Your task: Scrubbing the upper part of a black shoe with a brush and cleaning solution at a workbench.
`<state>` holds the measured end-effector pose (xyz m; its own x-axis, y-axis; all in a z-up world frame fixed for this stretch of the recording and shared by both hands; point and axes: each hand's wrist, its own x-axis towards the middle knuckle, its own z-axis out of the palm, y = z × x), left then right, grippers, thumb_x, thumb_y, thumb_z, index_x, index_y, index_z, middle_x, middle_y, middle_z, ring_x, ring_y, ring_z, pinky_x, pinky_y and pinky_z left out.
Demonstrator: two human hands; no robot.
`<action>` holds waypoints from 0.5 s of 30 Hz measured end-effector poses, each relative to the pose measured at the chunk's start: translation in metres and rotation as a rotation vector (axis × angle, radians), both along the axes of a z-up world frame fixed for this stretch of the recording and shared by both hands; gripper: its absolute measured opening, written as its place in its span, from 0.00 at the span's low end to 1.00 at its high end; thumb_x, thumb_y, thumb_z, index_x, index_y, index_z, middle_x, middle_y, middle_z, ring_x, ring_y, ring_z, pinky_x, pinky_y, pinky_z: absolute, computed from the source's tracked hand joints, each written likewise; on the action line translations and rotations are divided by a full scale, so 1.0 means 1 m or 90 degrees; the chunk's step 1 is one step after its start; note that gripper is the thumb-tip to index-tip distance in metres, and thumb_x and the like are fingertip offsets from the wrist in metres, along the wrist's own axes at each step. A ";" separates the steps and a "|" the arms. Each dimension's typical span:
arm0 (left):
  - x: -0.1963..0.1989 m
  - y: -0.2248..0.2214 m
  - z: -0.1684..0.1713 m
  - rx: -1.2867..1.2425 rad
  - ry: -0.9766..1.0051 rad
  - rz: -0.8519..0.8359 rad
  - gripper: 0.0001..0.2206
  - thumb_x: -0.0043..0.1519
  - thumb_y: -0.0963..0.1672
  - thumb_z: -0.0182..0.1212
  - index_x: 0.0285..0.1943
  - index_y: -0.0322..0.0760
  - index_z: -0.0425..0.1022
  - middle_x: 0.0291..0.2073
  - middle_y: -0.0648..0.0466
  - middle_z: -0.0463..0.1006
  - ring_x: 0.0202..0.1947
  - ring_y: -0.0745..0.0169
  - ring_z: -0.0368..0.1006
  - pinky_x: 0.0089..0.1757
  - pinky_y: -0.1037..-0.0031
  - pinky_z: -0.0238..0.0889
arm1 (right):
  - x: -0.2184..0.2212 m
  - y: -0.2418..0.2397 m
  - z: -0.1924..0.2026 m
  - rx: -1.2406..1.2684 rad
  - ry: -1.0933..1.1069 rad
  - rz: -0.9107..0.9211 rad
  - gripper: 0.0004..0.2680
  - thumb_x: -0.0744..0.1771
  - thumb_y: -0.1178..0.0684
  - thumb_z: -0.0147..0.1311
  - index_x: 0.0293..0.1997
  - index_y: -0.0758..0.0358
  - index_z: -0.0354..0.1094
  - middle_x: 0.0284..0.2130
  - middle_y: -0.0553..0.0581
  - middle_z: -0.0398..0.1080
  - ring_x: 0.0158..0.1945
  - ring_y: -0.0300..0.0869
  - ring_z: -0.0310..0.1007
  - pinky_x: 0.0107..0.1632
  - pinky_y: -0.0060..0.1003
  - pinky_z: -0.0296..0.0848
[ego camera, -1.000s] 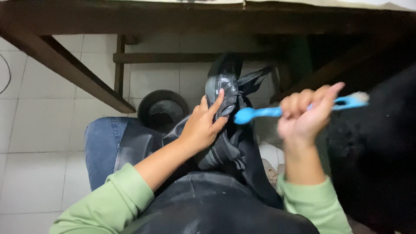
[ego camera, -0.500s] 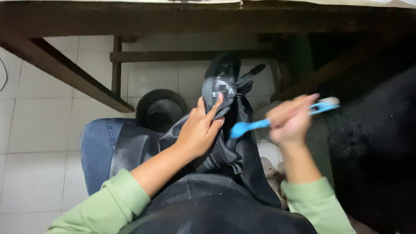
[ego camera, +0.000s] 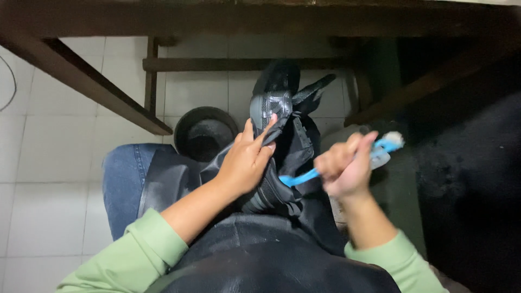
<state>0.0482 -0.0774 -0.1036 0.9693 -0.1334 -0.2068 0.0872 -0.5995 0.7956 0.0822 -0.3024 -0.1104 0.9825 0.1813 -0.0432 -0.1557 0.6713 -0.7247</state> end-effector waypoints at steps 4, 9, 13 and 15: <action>0.003 -0.004 0.002 0.020 0.015 0.011 0.27 0.69 0.53 0.39 0.80 0.71 0.43 0.75 0.23 0.44 0.68 0.24 0.51 0.54 0.52 0.58 | 0.050 -0.029 0.032 -0.101 0.029 -0.257 0.21 0.64 0.27 0.45 0.18 0.48 0.45 0.09 0.44 0.42 0.10 0.35 0.40 0.18 0.33 0.38; 0.002 -0.004 -0.006 0.027 -0.035 0.013 0.27 0.70 0.54 0.40 0.80 0.67 0.44 0.73 0.23 0.46 0.61 0.21 0.57 0.52 0.52 0.60 | 0.002 0.013 -0.012 -0.038 0.121 -0.090 0.21 0.70 0.32 0.40 0.18 0.50 0.48 0.10 0.46 0.42 0.11 0.37 0.38 0.17 0.36 0.43; 0.004 -0.006 -0.002 0.029 -0.027 0.009 0.27 0.69 0.53 0.40 0.80 0.69 0.45 0.72 0.28 0.48 0.56 0.24 0.61 0.49 0.55 0.62 | 0.057 -0.024 0.033 -0.197 0.067 -0.341 0.23 0.66 0.28 0.42 0.13 0.48 0.46 0.07 0.50 0.48 0.10 0.41 0.47 0.17 0.38 0.51; 0.004 -0.006 0.004 0.035 -0.005 0.009 0.27 0.69 0.54 0.39 0.80 0.67 0.43 0.73 0.24 0.46 0.60 0.24 0.58 0.50 0.52 0.62 | 0.043 -0.017 0.066 -0.114 -0.063 -0.437 0.20 0.63 0.30 0.49 0.20 0.49 0.47 0.11 0.45 0.41 0.12 0.35 0.38 0.17 0.33 0.38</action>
